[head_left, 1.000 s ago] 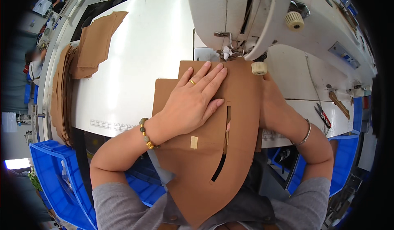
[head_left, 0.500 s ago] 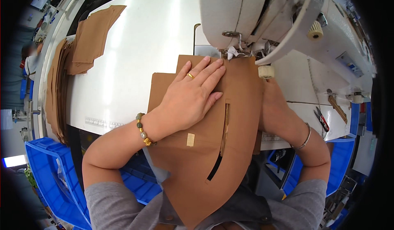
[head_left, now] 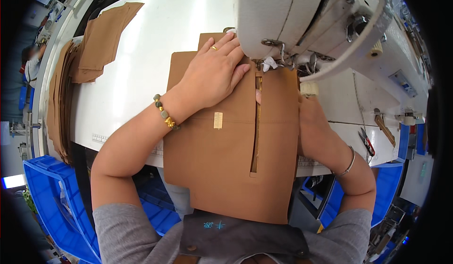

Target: Sewing a zipper into a brown leather or synthetic material piece using an industrial sewing machine.

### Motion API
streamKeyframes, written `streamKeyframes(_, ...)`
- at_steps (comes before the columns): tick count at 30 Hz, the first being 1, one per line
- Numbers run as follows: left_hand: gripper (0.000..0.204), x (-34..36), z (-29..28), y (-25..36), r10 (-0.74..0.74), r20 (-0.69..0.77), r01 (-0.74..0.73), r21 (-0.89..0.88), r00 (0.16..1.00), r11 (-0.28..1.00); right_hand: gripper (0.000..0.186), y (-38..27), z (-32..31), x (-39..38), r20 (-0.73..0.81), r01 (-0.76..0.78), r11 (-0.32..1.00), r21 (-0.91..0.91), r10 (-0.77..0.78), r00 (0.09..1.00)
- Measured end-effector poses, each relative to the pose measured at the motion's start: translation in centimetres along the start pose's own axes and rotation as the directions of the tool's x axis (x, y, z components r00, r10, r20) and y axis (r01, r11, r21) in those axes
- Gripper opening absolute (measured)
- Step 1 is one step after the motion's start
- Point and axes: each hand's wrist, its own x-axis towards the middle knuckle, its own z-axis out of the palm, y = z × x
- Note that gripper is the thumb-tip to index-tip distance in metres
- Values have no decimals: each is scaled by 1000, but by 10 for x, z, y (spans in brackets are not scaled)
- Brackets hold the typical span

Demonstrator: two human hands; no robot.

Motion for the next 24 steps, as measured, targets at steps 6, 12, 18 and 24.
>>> streamKeyframes(6, 40, -35, -12, 31, -11, -198, 10, -5, 980, 1000, 66, 1, 1, -1, 2, -10, 999, 44, 10, 1000)
streamKeyframes(12, 57, -53, -4, 45, -55, -20, 54, -74, 998, 996, 62, 0, -1, 0, 6, -29, 998, 60, 28, 1000)
streamKeyframes(18, 54, -52, -2, 44, -1, -1, 1, -7, 1000, 1000, 63, 0, -2, -1, -10, -39, 996, 77, 40, 999)
streamKeyframes(24, 53, -55, -5, 46, 23, 28, -23, -12, 999, 1000, 63, 0, 0, -1, -36, -22, 999, 47, 24, 999)
